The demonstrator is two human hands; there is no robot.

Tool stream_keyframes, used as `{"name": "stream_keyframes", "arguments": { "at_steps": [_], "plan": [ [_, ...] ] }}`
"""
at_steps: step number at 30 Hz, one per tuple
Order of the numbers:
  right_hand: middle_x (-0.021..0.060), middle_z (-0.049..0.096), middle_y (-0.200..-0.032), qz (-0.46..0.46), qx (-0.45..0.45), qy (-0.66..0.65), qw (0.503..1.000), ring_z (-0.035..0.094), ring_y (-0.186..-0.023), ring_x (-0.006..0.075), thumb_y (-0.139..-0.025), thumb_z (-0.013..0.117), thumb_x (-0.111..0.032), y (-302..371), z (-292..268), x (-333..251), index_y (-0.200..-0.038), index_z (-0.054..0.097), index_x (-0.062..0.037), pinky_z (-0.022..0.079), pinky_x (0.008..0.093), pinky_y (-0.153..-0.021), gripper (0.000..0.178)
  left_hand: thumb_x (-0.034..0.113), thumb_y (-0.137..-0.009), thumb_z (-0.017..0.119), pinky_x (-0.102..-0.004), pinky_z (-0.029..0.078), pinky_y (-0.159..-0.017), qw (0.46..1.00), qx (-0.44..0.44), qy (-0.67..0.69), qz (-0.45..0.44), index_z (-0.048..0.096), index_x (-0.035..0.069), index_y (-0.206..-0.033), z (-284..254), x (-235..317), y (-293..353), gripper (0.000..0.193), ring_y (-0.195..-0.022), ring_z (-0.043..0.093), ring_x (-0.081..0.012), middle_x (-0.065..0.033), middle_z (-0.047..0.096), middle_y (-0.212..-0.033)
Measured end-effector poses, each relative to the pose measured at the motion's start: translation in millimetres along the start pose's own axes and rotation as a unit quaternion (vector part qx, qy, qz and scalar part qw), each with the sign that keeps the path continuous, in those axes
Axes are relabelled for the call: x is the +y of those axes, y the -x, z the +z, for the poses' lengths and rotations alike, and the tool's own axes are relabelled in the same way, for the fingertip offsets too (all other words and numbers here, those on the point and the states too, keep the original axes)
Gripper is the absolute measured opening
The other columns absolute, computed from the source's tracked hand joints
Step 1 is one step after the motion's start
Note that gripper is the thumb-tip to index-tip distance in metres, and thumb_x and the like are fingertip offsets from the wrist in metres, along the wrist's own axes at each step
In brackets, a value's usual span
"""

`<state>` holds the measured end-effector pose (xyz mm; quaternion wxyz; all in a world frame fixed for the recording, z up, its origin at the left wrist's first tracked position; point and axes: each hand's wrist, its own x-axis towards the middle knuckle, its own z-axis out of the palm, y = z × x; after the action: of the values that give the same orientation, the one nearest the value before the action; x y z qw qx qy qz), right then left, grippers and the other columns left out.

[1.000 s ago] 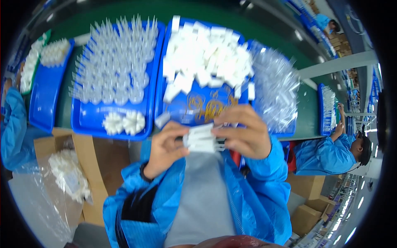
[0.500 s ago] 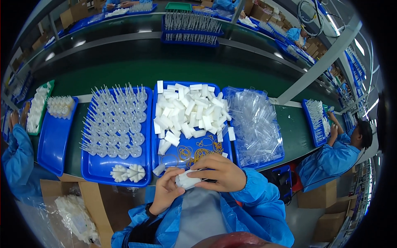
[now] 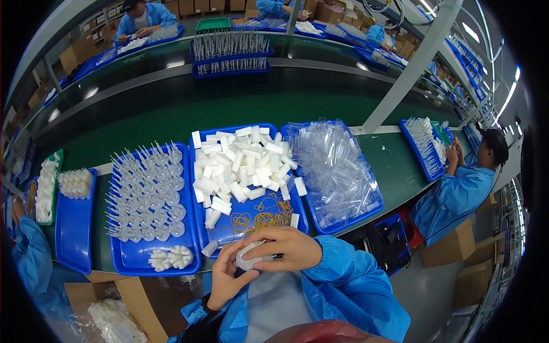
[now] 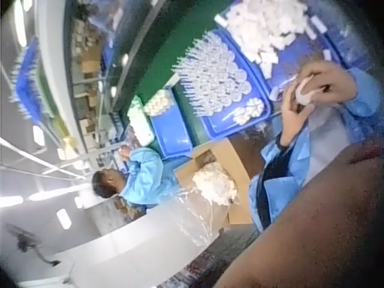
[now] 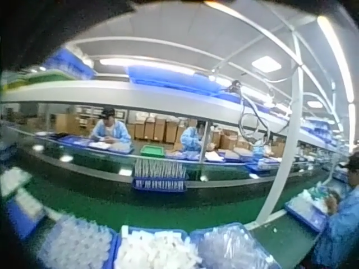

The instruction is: The person attaches foam pieces onto plastic multi-prong holders by hand, moves trays of components onto an upper shelf, and slides clear plastic covers over the assembled parts.

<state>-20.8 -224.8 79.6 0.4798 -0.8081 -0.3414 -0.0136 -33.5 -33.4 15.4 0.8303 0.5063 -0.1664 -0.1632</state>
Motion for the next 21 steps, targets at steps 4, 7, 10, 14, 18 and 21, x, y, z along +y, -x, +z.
{"name": "stream_keyframes", "arguments": {
  "at_steps": [4, 7, 10, 14, 18, 21],
  "plan": [
    [0.0078, 0.056, -0.101, -0.059, -0.003, 0.043, 0.997, 0.058, -0.088, 0.0258, -0.074, 0.070, -0.022, 0.6, 0.2, -5.2, -0.105, 0.063, -0.0105, 0.048, 0.0331, -0.074, 0.033, -0.003, -0.069, 0.072, -0.0297, 0.041, -0.092, 0.990, -0.048, -0.133, -0.014, 0.044, -0.002, -0.124, -1.8, 0.4, 3.6, 0.062, -0.110, 0.049, -0.0192, -0.0101, 0.047, -0.117],
    [0.0113, 0.058, -0.109, -0.066, -0.007, 0.031, 0.997, 0.060, -0.087, 0.0254, -0.069, 0.074, -0.029, -1.5, -5.0, -12.3, -0.105, 0.064, -0.0102, 0.049, 0.0328, -0.073, 0.042, -0.005, -0.069, 0.070, -0.0307, 0.041, -0.092, 0.986, -0.085, -0.147, 0.005, 0.044, -0.002, -0.125, -9.3, -0.4, 11.5, 0.061, -0.110, 0.049, -0.0193, -0.0105, 0.049, -0.115],
    [0.0139, 0.057, -0.112, -0.095, -0.020, -0.001, 0.995, 0.060, -0.087, 0.0269, -0.067, 0.075, -0.036, -2.8, -12.6, -10.1, -0.106, 0.063, -0.0070, 0.049, 0.0338, -0.073, 0.051, -0.006, -0.070, 0.068, -0.0309, 0.040, -0.093, 0.995, -0.089, -0.009, -0.047, 0.043, -0.002, -0.125, -9.5, 18.4, 24.9, 0.060, -0.111, 0.049, -0.0198, -0.0111, 0.049, -0.117],
    [0.0198, 0.055, -0.112, -0.096, 0.039, -0.014, 0.995, 0.059, -0.087, 0.0291, -0.068, 0.071, -0.044, 15.0, -6.2, 7.7, -0.113, 0.058, -0.0034, 0.048, 0.0354, -0.075, 0.063, -0.005, -0.072, 0.068, -0.0346, 0.046, -0.088, 0.973, -0.159, 0.132, -0.101, 0.037, 0.001, -0.129, -21.0, 48.1, 45.6, 0.065, -0.108, 0.054, -0.0225, -0.0117, 0.049, -0.119],
    [0.0201, 0.054, -0.111, 0.005, 0.121, -0.081, 0.989, 0.059, -0.088, 0.0277, -0.068, 0.072, -0.044, 36.3, 6.8, 9.7, -0.110, 0.059, -0.0015, 0.051, 0.0338, -0.072, 0.061, 0.001, -0.071, 0.072, -0.0335, 0.046, -0.082, 0.974, -0.219, 0.040, 0.029, 0.038, 0.000, -0.127, -44.0, 84.4, 54.9, 0.066, -0.099, 0.056, -0.0226, -0.0129, 0.052, -0.110],
    [0.0196, 0.055, -0.109, 0.006, 0.116, -0.053, 0.992, 0.060, -0.084, 0.0257, -0.069, 0.071, -0.045, 34.9, 8.0, 14.3, -0.110, 0.059, -0.0009, 0.051, 0.0316, -0.068, 0.061, 0.002, -0.064, 0.077, -0.0349, 0.045, -0.080, 0.988, -0.069, -0.031, 0.135, 0.056, 0.000, -0.103, -64.2, 113.7, 73.1, 0.044, -0.095, 0.056, -0.0251, -0.0144, 0.057, -0.097]
  ]
}}
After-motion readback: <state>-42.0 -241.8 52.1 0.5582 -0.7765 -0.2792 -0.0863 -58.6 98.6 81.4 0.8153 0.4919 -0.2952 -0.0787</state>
